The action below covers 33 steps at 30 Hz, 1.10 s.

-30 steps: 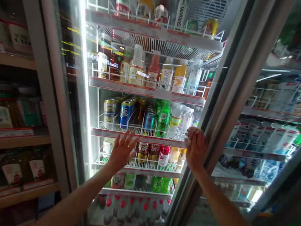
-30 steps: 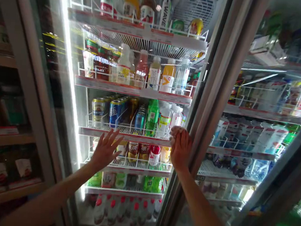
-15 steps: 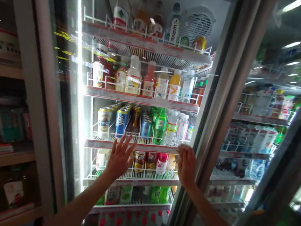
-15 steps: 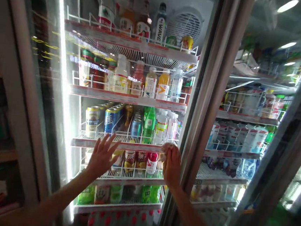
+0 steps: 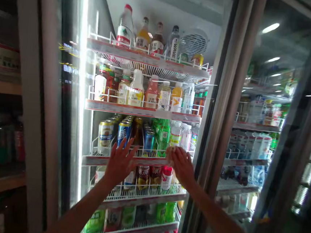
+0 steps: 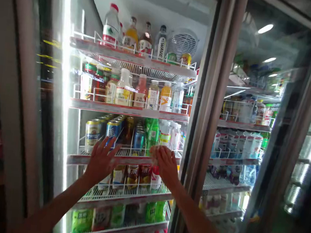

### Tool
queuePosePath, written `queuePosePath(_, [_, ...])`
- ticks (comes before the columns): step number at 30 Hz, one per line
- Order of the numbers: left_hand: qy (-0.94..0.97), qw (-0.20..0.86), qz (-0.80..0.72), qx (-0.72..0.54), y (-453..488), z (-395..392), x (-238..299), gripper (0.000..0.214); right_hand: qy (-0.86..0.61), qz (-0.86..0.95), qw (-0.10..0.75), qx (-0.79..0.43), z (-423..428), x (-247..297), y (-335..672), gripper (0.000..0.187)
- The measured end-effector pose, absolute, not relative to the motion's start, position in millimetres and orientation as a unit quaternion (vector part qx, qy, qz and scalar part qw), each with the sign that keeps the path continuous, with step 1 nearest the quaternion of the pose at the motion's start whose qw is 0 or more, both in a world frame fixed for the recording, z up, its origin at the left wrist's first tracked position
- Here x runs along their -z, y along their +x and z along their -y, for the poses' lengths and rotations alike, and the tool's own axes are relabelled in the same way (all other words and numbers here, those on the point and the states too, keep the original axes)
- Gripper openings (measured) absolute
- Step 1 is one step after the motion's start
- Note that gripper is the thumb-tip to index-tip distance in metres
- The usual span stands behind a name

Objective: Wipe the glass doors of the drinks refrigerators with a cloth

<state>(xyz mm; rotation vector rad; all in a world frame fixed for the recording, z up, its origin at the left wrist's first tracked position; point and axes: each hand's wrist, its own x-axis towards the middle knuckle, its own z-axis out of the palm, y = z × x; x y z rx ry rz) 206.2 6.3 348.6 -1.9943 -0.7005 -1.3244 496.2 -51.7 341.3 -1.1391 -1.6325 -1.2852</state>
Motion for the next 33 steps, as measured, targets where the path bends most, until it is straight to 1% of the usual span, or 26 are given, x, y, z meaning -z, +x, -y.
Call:
queuePosePath(1, [-0.757,0.319,0.263,0.505,202.1,-7.3,-349.5,0.047,-0.460,0.612,0.404,0.500,48.4,-349.8,494.2,0.057])
queuePosePath(3, [-0.754,0.322,0.262,0.510,196.4,-8.7,-352.4,0.047,-0.491,0.521,0.495,0.493,39.6,-372.7,484.6,0.057])
queuePosePath(4, [-0.752,0.323,0.264,0.510,194.7,-9.2,-353.7,0.047,-0.498,0.489,0.526,0.487,35.4,-380.8,475.6,0.057])
queuePosePath(5, [-0.750,0.327,0.266,0.510,193.6,-9.6,-354.5,0.046,-0.499,0.484,0.533,0.482,32.1,-384.0,464.4,0.058])
queuePosePath(6, [-0.747,0.335,0.267,0.509,192.7,-10.0,-354.7,0.046,-0.495,0.519,0.506,0.478,30.1,-381.7,452.2,0.058])
queuePosePath(9, [-0.739,0.358,0.264,0.507,188.0,-11.0,-351.9,0.047,-0.432,0.678,0.347,0.483,31.4,-360.0,428.5,0.058])
queuePosePath(10, [-0.738,0.361,0.264,0.506,185.6,-11.2,-350.3,0.048,-0.415,0.700,0.320,0.485,32.7,-356.0,429.2,0.058])
queuePosePath(11, [-0.737,0.361,0.265,0.506,183.2,-11.1,-348.6,0.049,-0.414,0.696,0.324,0.488,33.5,-356.5,434.1,0.058])
queuePosePath(12, [-0.737,0.359,0.269,0.506,181.0,-10.9,-347.1,0.051,-0.431,0.665,0.360,0.492,33.5,-361.2,441.5,0.059])
queuePosePath(14, [-0.736,0.354,0.276,0.507,178.7,-9.8,-344.5,0.054,-0.484,0.549,0.474,0.489,31.1,-375.8,455.5,0.060])
queuePosePath(15, [-0.734,0.351,0.278,0.510,178.9,-9.2,-343.6,0.057,-0.499,0.501,0.515,0.484,29.6,-381.2,458.5,0.060])
queuePosePath(16, [-0.732,0.347,0.280,0.515,179.9,-8.6,-342.8,0.059,-0.502,0.483,0.532,0.480,28.6,-382.8,457.9,0.061])
queuePosePath(17, [-0.729,0.342,0.282,0.521,181.5,-8.3,-342.2,0.061,-0.492,0.504,0.522,0.482,28.4,-380.3,454.3,0.062])
queuePosePath(18, [-0.727,0.337,0.283,0.527,183.2,-8.2,-341.7,0.064,-0.467,0.555,0.484,0.489,29.0,-374.5,449.1,0.062])
queuePosePath(20, [-0.724,0.330,0.284,0.536,186.3,-8.7,-340.8,0.067,-0.409,0.664,0.382,0.496,31.6,-360.1,441.7,0.062])
queuePosePath(21, [-0.724,0.326,0.283,0.538,187.2,-9.0,-340.4,0.068,-0.395,0.686,0.355,0.497,32.9,-355.3,442.4,0.061])
queuePosePath(22, [-0.726,0.320,0.283,0.539,188.0,-9.2,-339.9,0.069,-0.399,0.682,0.358,0.498,33.8,-353.9,446.4,0.060])
queuePosePath(23, [-0.728,0.315,0.283,0.540,188.8,-9.1,-339.5,0.069,-0.420,0.650,0.389,0.499,34.1,-355.6,453.0,0.059])
queuePosePath(26, [-0.733,0.297,0.278,0.546,195.6,-5.8,-339.1,0.071,-0.477,0.509,0.520,0.493,31.7,-365.6,471.8,0.059])
queuePosePath(27, [-0.736,0.292,0.273,0.546,200.1,-3.8,-339.6,0.070,-0.473,0.494,0.540,0.491,30.9,-365.4,473.0,0.059])
queuePosePath(28, [-0.741,0.289,0.265,0.545,206.0,-1.4,-340.7,0.069,-0.461,0.506,0.541,0.488,30.9,-362.1,471.1,0.059])
queuePosePath(29, [-0.747,0.285,0.256,0.544,212.8,1.1,-342.5,0.068,-0.443,0.544,0.521,0.486,32.1,-356.4,467.2,0.059])
queuePosePath(32, [-0.762,0.278,0.229,0.538,236.4,8.0,-351.5,0.065,-0.392,0.669,0.435,0.458,44.9,-341.6,462.1,0.055])
queuePosePath(33, [-0.765,0.279,0.223,0.536,244.4,9.8,-355.2,0.064,-0.387,0.677,0.439,0.447,52.6,-342.5,468.8,0.054])
